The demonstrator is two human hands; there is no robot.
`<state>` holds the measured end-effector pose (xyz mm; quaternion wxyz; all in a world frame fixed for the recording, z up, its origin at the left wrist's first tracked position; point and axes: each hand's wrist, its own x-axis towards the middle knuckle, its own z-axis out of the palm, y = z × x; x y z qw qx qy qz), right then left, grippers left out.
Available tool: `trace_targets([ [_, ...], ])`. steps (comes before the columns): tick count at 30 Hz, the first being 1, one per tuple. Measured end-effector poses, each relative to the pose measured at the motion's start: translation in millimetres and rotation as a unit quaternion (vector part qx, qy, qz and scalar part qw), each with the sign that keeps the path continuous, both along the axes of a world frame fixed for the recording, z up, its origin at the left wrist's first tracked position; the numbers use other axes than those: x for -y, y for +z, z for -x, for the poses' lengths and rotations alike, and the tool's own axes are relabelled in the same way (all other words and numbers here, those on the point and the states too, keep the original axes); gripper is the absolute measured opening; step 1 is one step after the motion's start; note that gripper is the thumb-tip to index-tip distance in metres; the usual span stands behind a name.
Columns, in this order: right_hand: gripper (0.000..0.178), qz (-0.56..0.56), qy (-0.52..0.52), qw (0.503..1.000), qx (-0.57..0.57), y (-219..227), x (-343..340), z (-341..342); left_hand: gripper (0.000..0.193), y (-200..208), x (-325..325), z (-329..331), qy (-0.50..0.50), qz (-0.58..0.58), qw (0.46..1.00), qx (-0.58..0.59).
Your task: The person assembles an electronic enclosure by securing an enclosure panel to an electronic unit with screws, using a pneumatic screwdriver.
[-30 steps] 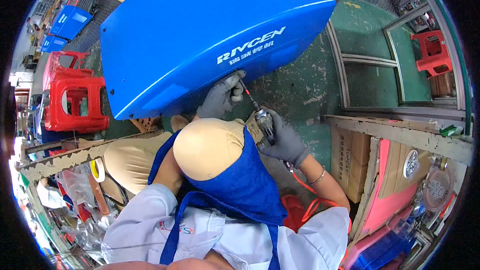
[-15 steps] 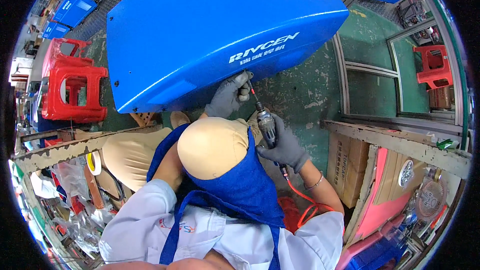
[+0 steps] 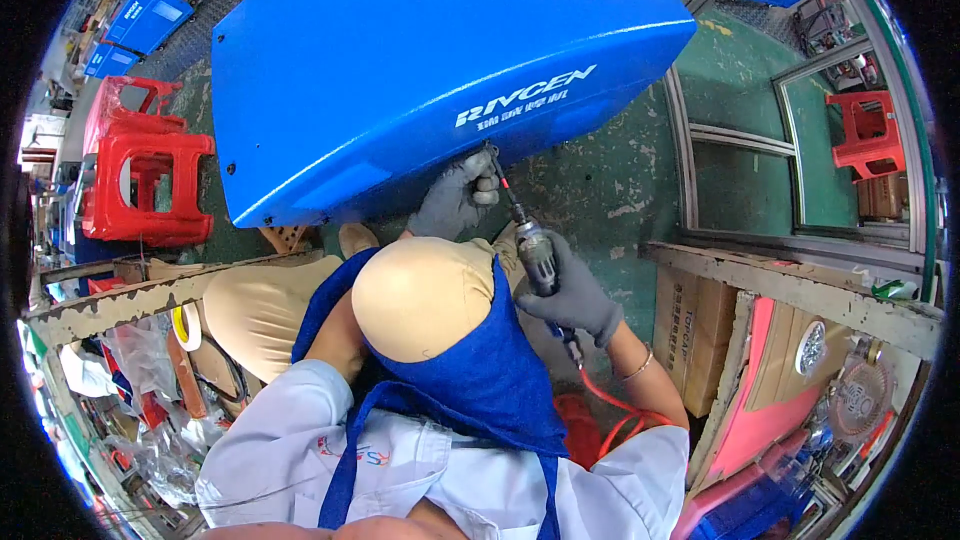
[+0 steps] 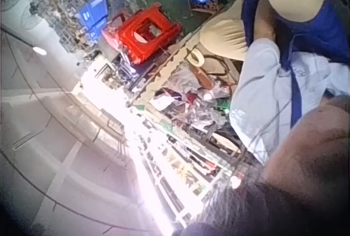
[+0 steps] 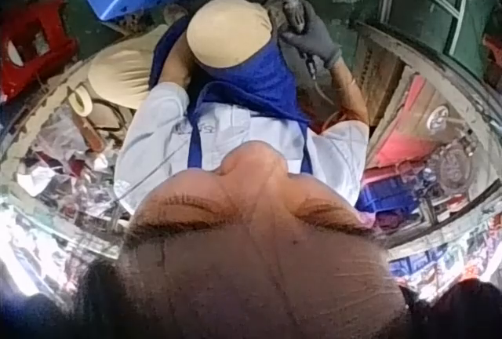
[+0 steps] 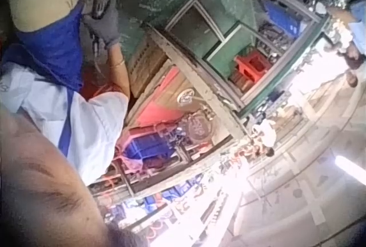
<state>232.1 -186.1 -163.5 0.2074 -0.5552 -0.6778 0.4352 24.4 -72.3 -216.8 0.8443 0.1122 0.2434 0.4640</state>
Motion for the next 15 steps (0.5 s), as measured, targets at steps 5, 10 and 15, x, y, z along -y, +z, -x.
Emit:
trace_targets([
  [5,0.080,0.156,-0.019,0.973,-0.169,0.2,4.8,6.4,0.010,-1.8,0.0,6.4,-0.019,0.005,1.000,0.004],
  [10,0.078,0.023,-0.011,0.997,-0.067,-3.3,-2.3,0.7,0.028,-5.1,1.4,8.7,-0.027,0.020,0.999,0.013],
  [15,0.070,0.396,-0.094,0.724,-0.557,31.7,1.2,7.1,0.021,11.5,-0.5,8.4,-0.024,0.036,0.999,0.005],
])
